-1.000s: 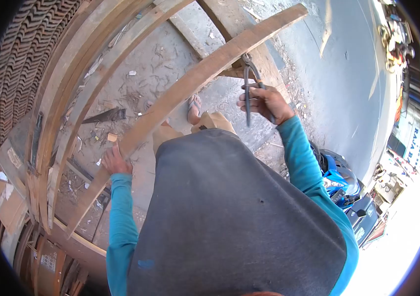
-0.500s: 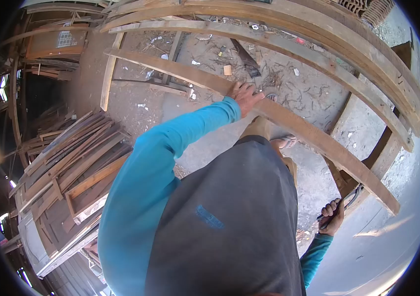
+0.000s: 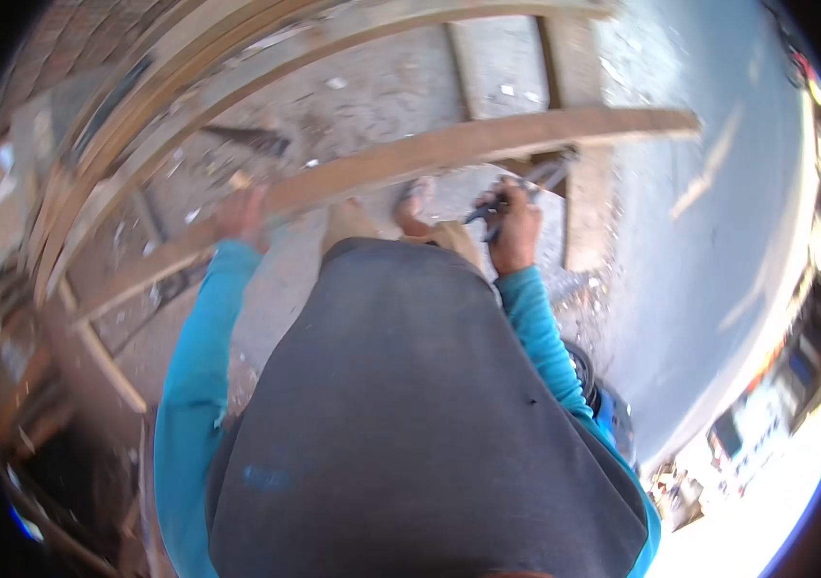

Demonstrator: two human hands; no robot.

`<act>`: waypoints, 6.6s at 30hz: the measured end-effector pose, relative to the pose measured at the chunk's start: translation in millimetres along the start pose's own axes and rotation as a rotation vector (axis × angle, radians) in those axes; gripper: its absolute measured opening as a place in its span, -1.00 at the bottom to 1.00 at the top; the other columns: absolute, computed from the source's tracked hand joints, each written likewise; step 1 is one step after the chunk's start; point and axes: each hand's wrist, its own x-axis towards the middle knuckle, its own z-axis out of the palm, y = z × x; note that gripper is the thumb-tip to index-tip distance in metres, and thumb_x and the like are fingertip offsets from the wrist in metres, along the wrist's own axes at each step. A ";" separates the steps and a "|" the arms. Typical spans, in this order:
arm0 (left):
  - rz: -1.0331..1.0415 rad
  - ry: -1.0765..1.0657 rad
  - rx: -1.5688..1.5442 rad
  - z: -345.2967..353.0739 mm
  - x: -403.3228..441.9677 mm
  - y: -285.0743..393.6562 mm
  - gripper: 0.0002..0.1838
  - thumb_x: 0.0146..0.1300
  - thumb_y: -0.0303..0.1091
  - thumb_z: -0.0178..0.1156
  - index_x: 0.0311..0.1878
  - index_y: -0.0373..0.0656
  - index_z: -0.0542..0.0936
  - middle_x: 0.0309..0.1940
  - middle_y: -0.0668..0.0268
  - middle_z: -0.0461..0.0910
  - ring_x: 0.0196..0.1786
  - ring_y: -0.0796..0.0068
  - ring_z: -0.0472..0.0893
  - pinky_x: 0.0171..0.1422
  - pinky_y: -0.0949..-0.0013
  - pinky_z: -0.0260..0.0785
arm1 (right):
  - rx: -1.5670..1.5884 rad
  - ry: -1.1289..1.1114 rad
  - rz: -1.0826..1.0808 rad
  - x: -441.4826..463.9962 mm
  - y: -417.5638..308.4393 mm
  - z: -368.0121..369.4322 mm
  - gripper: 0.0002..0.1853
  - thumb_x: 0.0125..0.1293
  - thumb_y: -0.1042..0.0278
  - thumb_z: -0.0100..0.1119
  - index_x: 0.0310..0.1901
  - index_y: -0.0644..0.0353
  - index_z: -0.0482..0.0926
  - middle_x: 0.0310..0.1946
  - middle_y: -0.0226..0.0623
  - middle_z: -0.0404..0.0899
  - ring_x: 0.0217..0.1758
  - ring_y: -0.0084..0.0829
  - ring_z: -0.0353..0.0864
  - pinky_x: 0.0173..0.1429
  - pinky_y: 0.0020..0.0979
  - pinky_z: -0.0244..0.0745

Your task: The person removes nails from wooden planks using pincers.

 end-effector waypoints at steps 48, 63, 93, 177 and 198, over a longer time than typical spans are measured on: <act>0.401 -0.258 -0.447 -9.4 67.4 -58.5 -0.24 -0.12 -0.33 0.46 0.27 -0.21 0.52 0.04 -0.12 0.65 0.13 -0.06 0.64 0.27 0.14 0.48 | -0.911 0.157 -0.682 -61.9 48.1 79.5 -0.63 0.56 0.12 0.04 -0.11 0.37 0.48 -0.49 -0.05 0.55 -0.46 -0.23 0.57 -0.27 -0.26 0.49; 0.459 0.462 -0.395 -42.3 9.7 -39.0 -0.32 -0.07 -0.27 0.50 0.22 -0.11 0.57 0.13 0.06 0.59 0.26 0.01 0.53 0.37 0.10 0.37 | -0.764 0.097 -0.423 -85.9 45.8 110.3 -0.70 0.54 0.18 0.06 -0.28 0.25 0.45 -0.66 -0.40 0.44 -0.69 -0.51 0.50 -0.65 -0.42 0.38; -0.551 0.158 -0.753 223.1 -386.1 -417.9 -0.48 0.13 -0.16 0.34 0.14 -0.20 0.59 -0.08 0.00 0.71 0.00 0.01 0.70 0.16 0.14 0.54 | -0.624 -0.130 0.122 -312.7 396.7 103.1 -0.72 0.28 0.39 0.05 -0.10 0.46 0.45 -0.28 0.02 0.65 -0.35 -0.22 0.74 -0.33 -0.31 0.68; -0.145 0.710 -0.167 134.0 -318.2 -784.7 -0.32 -0.09 -0.40 0.45 0.22 0.03 0.54 0.19 0.28 0.52 0.29 0.13 0.45 0.32 -0.01 0.21 | -0.550 -0.703 0.320 -568.5 676.9 578.1 -0.53 0.44 0.38 -0.15 0.30 0.47 0.32 0.05 0.03 0.61 0.06 -0.13 0.71 0.16 -0.19 0.65; -0.147 0.662 -0.237 118.5 -323.6 -783.4 -0.41 -0.02 -0.46 0.37 0.17 0.01 0.54 0.15 0.22 0.51 0.27 0.09 0.45 0.35 -0.03 0.19 | -0.325 -0.639 0.676 -561.5 684.2 591.3 -0.71 0.51 0.36 -0.08 0.16 0.30 0.37 -0.36 -0.26 0.49 -0.36 -0.37 0.58 -0.28 -0.35 0.56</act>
